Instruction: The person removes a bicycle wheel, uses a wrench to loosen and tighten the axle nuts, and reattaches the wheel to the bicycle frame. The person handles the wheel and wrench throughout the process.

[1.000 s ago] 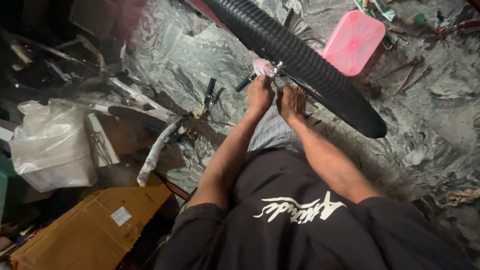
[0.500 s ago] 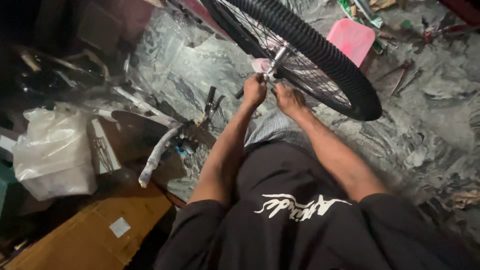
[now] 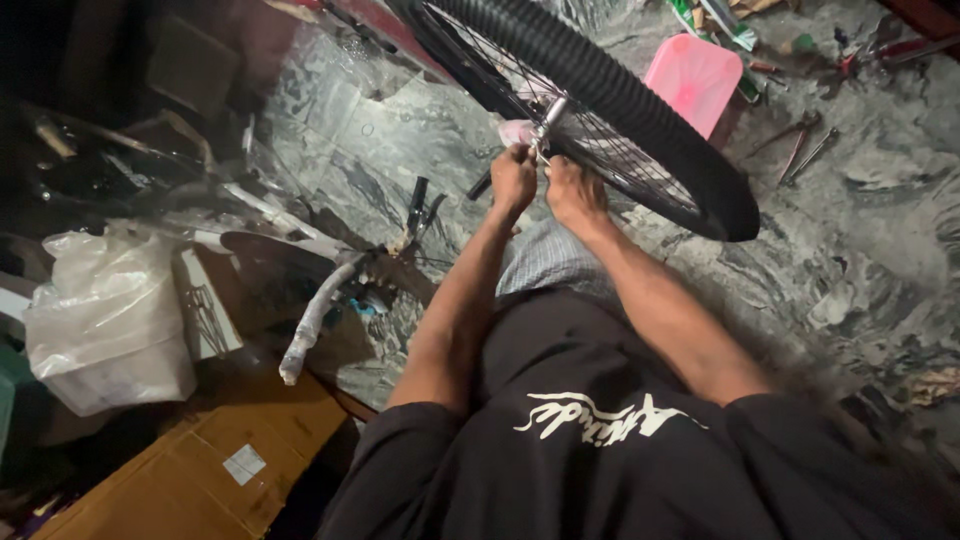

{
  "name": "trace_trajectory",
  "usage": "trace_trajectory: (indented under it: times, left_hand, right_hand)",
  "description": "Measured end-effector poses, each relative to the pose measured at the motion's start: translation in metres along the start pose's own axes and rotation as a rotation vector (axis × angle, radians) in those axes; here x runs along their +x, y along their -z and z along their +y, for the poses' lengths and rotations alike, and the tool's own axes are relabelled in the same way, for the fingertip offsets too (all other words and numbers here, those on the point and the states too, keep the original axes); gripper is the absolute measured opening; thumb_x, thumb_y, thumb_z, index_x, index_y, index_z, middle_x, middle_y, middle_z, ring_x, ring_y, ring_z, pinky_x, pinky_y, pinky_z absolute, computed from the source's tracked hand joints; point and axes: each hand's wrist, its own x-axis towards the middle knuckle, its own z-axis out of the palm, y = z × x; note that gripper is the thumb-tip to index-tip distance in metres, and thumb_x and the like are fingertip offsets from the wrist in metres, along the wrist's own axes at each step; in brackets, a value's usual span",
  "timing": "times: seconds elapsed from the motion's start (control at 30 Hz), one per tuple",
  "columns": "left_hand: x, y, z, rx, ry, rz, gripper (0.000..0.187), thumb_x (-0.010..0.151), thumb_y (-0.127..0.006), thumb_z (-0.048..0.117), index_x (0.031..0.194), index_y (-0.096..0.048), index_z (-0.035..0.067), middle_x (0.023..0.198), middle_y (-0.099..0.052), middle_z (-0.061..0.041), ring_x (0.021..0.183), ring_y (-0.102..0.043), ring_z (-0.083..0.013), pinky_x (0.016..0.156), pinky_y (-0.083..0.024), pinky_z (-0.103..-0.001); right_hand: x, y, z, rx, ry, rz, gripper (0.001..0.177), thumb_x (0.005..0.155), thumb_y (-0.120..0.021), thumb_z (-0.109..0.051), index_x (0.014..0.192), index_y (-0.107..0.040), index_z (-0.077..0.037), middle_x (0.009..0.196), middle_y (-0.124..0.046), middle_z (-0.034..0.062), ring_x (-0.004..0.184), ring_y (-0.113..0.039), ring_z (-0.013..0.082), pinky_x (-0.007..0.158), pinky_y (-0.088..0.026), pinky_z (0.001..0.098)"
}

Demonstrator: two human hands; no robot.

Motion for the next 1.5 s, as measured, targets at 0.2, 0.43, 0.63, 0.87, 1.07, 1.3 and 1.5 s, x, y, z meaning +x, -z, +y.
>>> trace_trajectory:
  times: [0.2,0.43,0.63,0.87,1.07,1.3,1.5]
  left_hand:
    - [-0.001,-0.004,0.004,0.098,-0.144,0.123,0.02,0.075,-0.06,0.002,0.09,-0.072,0.001,0.088,-0.072,-0.022,0.084,-0.069,-0.0401,0.077,-0.053,-0.045]
    - [-0.012,-0.007,0.005,-0.027,-0.061,0.149,0.023,0.076,-0.057,0.001,0.093,-0.071,0.0,0.087,-0.073,-0.021,0.081,-0.073,-0.0367,0.077,-0.055,-0.042]
    - [0.004,0.001,0.003,0.043,-0.049,0.092,0.021,0.093,-0.068,0.021,0.098,-0.075,0.001,0.088,-0.075,-0.021,0.082,-0.073,-0.0356,0.075,-0.054,-0.042]
    - [-0.016,0.001,-0.033,-0.18,0.056,0.11,0.031,0.094,-0.07,0.029,0.091,-0.074,-0.001,0.081,-0.075,-0.016,0.072,-0.069,-0.0234,0.07,-0.055,-0.038]
    - [-0.055,0.004,-0.046,-0.112,0.061,0.103,0.03,0.093,-0.071,0.029,0.094,-0.074,-0.001,0.082,-0.076,-0.015,0.073,-0.07,-0.0214,0.072,-0.055,-0.037]
    - [-0.108,-0.049,-0.002,-0.222,0.036,-0.059,0.033,0.094,-0.068,0.032,0.1,-0.072,0.0,0.088,-0.076,-0.013,0.082,-0.072,-0.0222,0.077,-0.055,-0.036]
    - [-0.139,-0.124,0.023,-0.188,0.224,-0.091,0.03,0.096,-0.066,0.029,0.1,-0.072,0.0,0.08,-0.075,-0.014,0.069,-0.071,-0.0207,0.067,-0.056,-0.036]
  right_hand:
    - [0.003,0.011,-0.013,-0.086,-0.104,-0.027,0.02,0.099,-0.05,-0.022,0.104,-0.065,-0.01,0.091,-0.072,0.0227,0.084,-0.069,0.0482,0.072,-0.05,0.0623]
    - [-0.003,0.013,-0.015,-0.155,-0.009,0.112,0.02,0.095,-0.051,-0.022,0.095,-0.067,-0.011,0.085,-0.072,0.0184,0.081,-0.07,0.0445,0.073,-0.051,0.0602]
    - [0.006,-0.001,-0.012,0.027,0.006,0.126,0.026,0.096,-0.045,-0.02,0.101,-0.067,-0.008,0.094,-0.072,0.0225,0.083,-0.068,0.0464,0.067,-0.051,0.0613]
    - [-0.006,-0.05,0.003,-0.111,-0.03,-0.083,0.027,0.094,-0.048,-0.017,0.108,-0.068,-0.007,0.102,-0.071,0.0239,0.092,-0.069,0.0464,0.077,-0.053,0.0588]
    - [-0.081,-0.066,0.049,-0.083,-0.088,-0.329,0.027,0.09,-0.053,-0.015,0.107,-0.072,-0.006,0.107,-0.072,0.0244,0.1,-0.069,0.0452,0.085,-0.054,0.0557]
    - [-0.131,-0.039,0.151,-0.316,-0.274,-0.291,0.036,0.078,-0.065,-0.028,0.108,-0.076,-0.013,0.116,-0.068,0.0266,0.112,-0.063,0.0491,0.095,-0.048,0.0577]
    - [-0.136,0.037,0.243,-0.086,-0.191,-0.584,0.032,0.088,-0.061,-0.019,0.117,-0.072,-0.012,0.115,-0.072,0.0213,0.109,-0.068,0.0403,0.092,-0.053,0.0489]
